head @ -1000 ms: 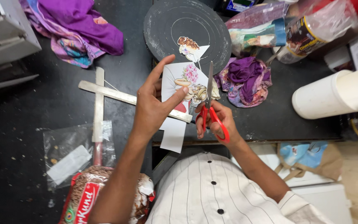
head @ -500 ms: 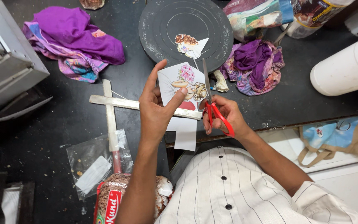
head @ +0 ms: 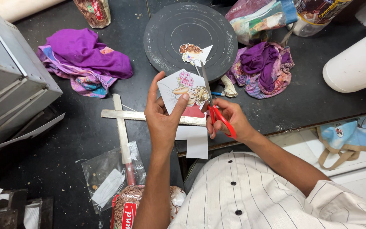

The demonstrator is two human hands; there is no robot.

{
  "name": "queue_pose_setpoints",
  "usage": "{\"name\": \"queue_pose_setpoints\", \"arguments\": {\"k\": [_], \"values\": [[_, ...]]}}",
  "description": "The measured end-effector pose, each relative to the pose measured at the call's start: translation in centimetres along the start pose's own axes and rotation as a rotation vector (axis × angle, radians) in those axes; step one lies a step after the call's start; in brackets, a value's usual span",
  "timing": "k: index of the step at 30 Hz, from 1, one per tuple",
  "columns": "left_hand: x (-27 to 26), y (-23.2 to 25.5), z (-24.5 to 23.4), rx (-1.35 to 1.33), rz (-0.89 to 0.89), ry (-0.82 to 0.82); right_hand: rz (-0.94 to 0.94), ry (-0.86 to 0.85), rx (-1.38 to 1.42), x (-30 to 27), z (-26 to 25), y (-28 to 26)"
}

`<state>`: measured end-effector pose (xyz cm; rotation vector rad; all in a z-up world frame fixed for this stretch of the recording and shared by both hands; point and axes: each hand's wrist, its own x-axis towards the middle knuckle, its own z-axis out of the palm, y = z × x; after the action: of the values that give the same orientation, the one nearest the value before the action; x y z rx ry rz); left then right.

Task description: The person uses red-handled scissors to cut out a printed illustration of a woman from a piece of paper. They carefully trim around the edges of the drawing, rotating the paper to follow the contours of the figure.

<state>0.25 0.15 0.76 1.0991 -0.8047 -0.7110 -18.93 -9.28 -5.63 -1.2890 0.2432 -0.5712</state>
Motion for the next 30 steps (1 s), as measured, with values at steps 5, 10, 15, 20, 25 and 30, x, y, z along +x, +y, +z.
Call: {"name": "queue_pose_setpoints", "arguments": {"k": [5, 10, 15, 20, 25, 30], "values": [[-0.1, -0.3, 0.3, -0.044, -0.052, -0.016, -0.001, 0.037, 0.056, 0.2, 0.3, 0.0], [-0.2, -0.5, 0.4, -0.020, -0.048, -0.063, -0.033, 0.035, 0.060, 0.5, 0.0, -0.4], [0.0, 0.0, -0.2, 0.021, -0.075, -0.117, -0.034, 0.021, 0.032, 0.3, -0.2, -1.0], [0.0, -0.3, -0.1, 0.023, -0.075, -0.129, -0.040, 0.034, -0.002, -0.1, -0.5, -0.9], [0.1, -0.5, -0.2, 0.024, -0.047, -0.136, -0.041, 0.061, 0.013, -0.2, -0.4, -0.6], [0.1, -0.4, -0.7, -0.002, -0.091, -0.095, -0.027, 0.039, -0.003, -0.5, -0.6, -0.7]]}}
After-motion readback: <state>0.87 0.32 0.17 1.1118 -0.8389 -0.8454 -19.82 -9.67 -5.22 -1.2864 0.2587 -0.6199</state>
